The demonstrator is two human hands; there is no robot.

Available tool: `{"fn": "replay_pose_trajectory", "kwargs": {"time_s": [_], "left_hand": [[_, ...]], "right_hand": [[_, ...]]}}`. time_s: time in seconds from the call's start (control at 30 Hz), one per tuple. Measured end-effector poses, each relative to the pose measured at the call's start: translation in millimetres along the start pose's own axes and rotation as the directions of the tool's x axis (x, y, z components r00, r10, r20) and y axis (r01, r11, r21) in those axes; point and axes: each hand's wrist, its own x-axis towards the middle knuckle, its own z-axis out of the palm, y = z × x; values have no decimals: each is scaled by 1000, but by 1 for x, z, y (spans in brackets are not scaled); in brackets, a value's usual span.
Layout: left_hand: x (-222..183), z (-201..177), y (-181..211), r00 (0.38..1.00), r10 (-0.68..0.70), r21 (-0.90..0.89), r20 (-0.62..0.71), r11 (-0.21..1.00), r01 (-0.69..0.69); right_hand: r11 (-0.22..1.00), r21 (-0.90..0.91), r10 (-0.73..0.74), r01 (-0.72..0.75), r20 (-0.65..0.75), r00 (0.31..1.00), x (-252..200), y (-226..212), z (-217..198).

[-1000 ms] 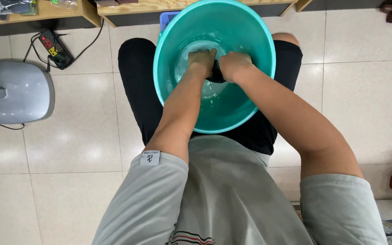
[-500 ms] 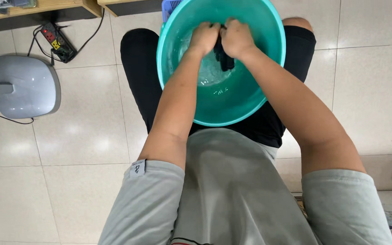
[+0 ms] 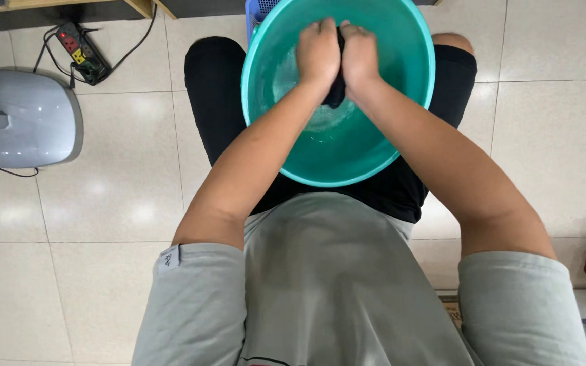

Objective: The person washes a dark cloth in a green bucket of water, wrings it out, and uses it to wipe several product boxes containing screen protectors.

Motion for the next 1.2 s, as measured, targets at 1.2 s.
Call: {"fn": "replay_pose_trajectory", "kwargs": {"time_s": [1.2], "left_hand": [[131,2,-206,985,-147,816,95,577,7]], "right_hand": [[-368,-840,616,398,100,782,-6,88,-10]]}}
